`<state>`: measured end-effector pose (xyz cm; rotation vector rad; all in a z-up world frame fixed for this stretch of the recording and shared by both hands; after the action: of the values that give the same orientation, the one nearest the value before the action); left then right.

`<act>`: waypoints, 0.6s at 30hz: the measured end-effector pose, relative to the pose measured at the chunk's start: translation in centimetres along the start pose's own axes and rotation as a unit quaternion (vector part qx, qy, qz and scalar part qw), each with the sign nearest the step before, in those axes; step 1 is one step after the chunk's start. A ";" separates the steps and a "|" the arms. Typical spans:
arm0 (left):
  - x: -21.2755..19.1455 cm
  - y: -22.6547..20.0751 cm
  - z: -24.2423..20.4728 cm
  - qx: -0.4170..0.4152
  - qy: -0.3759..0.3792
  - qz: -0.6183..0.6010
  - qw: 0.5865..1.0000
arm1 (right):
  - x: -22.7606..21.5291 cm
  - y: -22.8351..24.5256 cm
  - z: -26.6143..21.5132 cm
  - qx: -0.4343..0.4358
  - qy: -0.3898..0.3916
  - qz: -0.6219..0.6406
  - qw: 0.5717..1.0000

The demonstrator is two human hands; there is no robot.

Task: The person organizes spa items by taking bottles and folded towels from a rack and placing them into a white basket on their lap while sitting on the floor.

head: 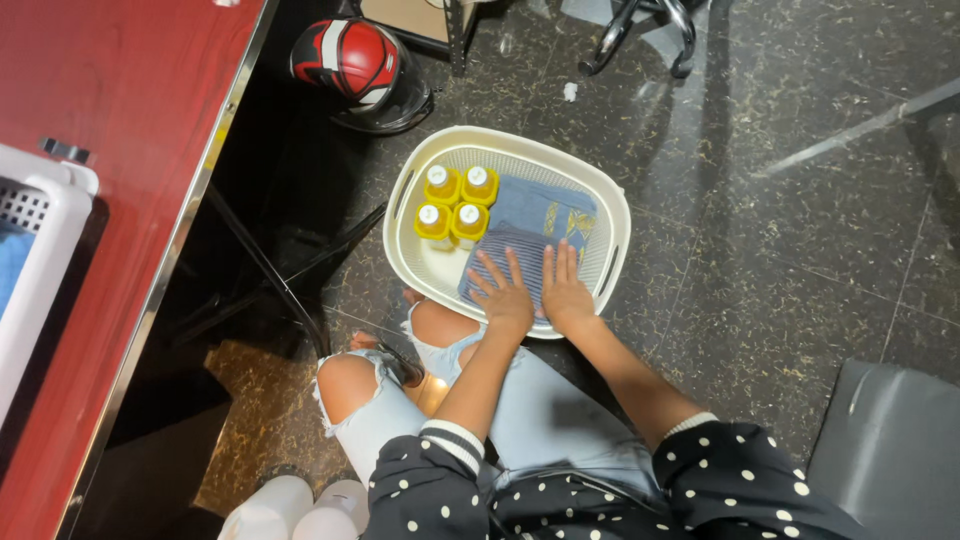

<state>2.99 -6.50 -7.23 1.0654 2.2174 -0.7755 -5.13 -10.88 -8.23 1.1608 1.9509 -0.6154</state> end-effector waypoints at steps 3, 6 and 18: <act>0.1 0.4 -0.4 -0.003 0.007 0.003 1.000 | 0.1 0.3 -0.4 -0.001 0.011 0.007 1.000; -0.6 0.6 -0.4 0.003 0.003 0.008 1.000 | -0.3 0.0 -0.2 -0.001 0.014 0.018 1.000; -4.7 3.2 -2.2 0.104 -0.115 -0.034 0.987 | -4.6 -1.0 -6.2 -0.049 -0.043 0.209 0.976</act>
<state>7.56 -5.57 -3.33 0.9458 2.0182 -1.1215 -6.93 -9.24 -0.84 1.4044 1.5784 -0.3349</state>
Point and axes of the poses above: each hand's wrist, its own z-axis towards the middle knuckle, its own x-axis out of the palm, y = z × x, the point moved 9 cm from there along z, towards the middle knuckle, and after that the axes turned 6 degrees about x, right-handed, at the moved point
